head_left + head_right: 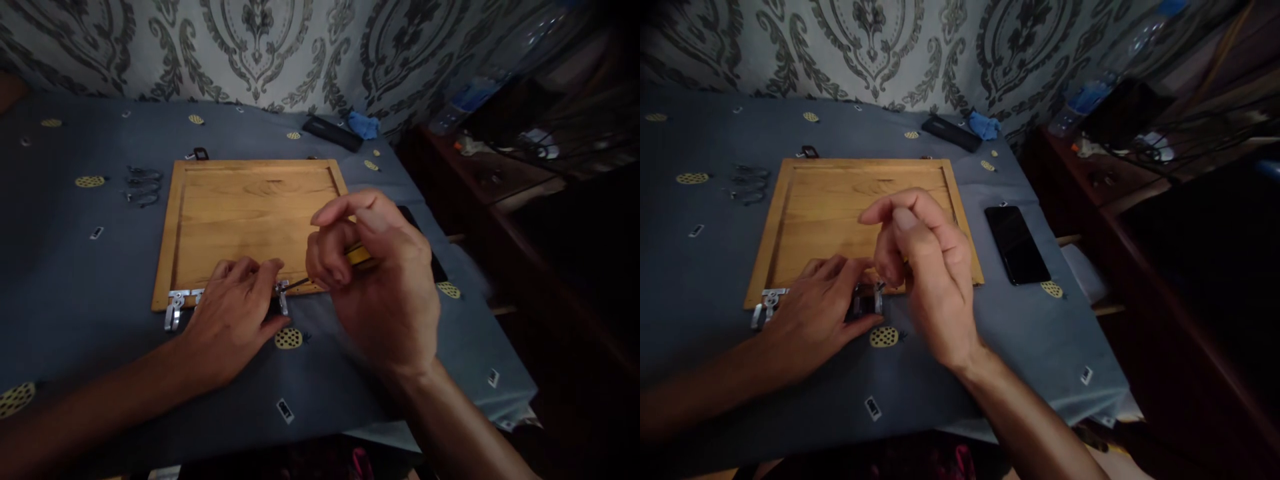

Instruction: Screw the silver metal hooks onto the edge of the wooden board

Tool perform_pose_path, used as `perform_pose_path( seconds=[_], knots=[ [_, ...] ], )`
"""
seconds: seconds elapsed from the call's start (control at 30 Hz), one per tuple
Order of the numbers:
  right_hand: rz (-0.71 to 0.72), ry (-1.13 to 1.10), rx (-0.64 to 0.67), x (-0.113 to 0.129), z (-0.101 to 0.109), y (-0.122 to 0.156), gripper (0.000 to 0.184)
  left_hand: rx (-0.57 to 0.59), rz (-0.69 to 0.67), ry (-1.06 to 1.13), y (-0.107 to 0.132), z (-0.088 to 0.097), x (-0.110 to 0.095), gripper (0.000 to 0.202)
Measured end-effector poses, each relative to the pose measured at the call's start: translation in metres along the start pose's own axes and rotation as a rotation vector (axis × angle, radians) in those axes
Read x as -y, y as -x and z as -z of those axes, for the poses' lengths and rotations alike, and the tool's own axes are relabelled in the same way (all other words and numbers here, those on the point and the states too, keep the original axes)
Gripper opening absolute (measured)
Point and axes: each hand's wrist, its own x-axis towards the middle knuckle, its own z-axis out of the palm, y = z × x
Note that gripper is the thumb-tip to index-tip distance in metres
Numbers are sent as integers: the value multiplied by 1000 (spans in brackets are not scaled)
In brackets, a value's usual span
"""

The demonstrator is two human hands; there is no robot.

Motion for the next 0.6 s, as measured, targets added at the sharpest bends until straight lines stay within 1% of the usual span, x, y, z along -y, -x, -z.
perform_pose_path(
  seconds=[0.13,0.2,0.3,0.4,0.47,0.53,0.6],
  knots=[
    [-40,18,54,2,4,7,18,3,-12,1,0,0,0,59],
    [-42,39,76,3,8,11,20,6,-15,-4,1,0,0,57],
    [-26,198,113,9,15,14,20,12,-3,5,1,0,-1,54],
    [85,476,148,17,19,15,19,22,7,16,1,1,-1,52],
    [175,622,138,22,19,14,14,25,0,18,1,1,0,51],
    [230,703,100,24,17,13,7,24,-8,21,1,0,0,52],
    [233,735,63,24,15,14,5,28,-17,16,2,0,1,53]
  ],
)
